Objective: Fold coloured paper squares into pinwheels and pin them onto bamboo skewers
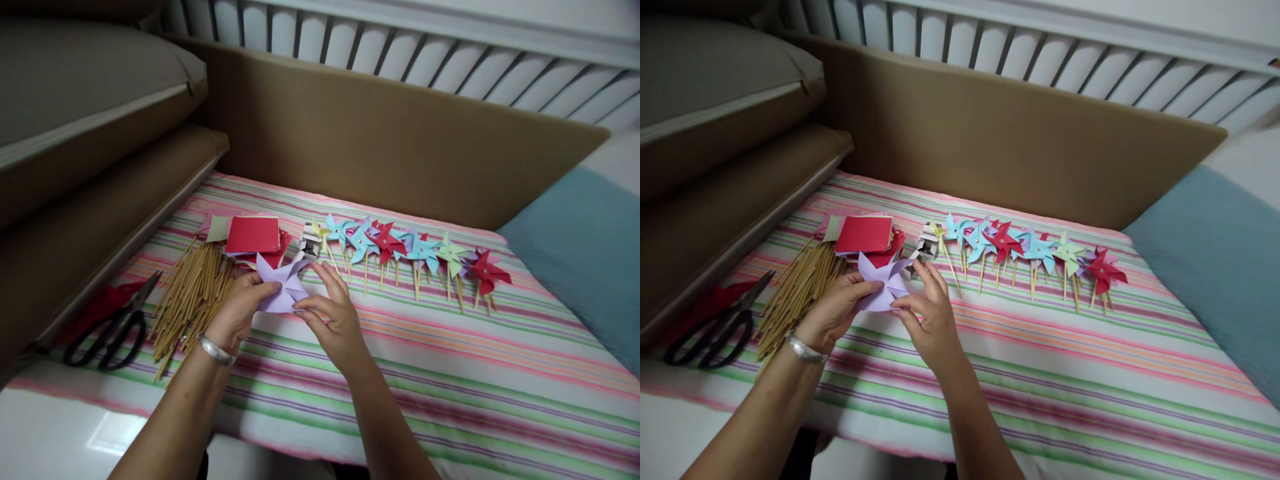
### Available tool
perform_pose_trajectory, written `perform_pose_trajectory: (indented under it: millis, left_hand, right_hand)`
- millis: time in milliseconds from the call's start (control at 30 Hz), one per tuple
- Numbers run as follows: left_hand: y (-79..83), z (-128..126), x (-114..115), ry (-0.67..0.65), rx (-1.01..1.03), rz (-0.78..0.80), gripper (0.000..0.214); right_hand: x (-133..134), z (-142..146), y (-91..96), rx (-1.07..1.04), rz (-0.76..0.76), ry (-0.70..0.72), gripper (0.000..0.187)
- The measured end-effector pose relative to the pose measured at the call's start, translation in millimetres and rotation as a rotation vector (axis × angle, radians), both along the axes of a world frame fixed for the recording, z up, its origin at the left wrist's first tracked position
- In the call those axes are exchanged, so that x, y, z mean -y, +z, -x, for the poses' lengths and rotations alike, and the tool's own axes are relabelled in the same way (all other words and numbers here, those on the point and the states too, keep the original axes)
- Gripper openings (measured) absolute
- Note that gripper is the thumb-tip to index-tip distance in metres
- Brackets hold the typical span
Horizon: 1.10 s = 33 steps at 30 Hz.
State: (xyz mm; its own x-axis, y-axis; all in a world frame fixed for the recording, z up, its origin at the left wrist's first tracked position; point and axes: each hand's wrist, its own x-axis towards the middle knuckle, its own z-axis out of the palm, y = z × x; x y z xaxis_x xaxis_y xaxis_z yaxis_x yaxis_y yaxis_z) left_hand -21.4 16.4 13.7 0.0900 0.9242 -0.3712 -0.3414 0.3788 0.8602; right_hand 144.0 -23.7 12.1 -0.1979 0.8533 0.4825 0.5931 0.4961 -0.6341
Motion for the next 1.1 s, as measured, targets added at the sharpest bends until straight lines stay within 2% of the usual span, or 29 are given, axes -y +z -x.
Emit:
perform_pose_trajectory:
  millis: [167, 433, 633, 1100]
  left_hand:
    - [-1.6, -6, 3, -0.036, 0.009, -0.044, 0.019]
    - [-2.3, -18, 9, -0.097, -0.008, -0.061, 0.016]
    - [-2.3, -21, 10, -0.093, -0.014, -0.060, 0.014]
    - [-2.1, -21, 11, -0.150, 0.013, -0.063, 0.016]
  right_hand:
    - [-1, 1, 0.2, -0.095, 0.122, -0.069, 0.011]
    - [-1, 4, -0.1, -0.129, 0.151, -0.219, 0.005]
    - [-2, 3, -1.3, -0.066, 0.115, -0.230, 0.007]
    - [-3, 4, -3.7, -0.106, 0.184, -0.277, 0.003]
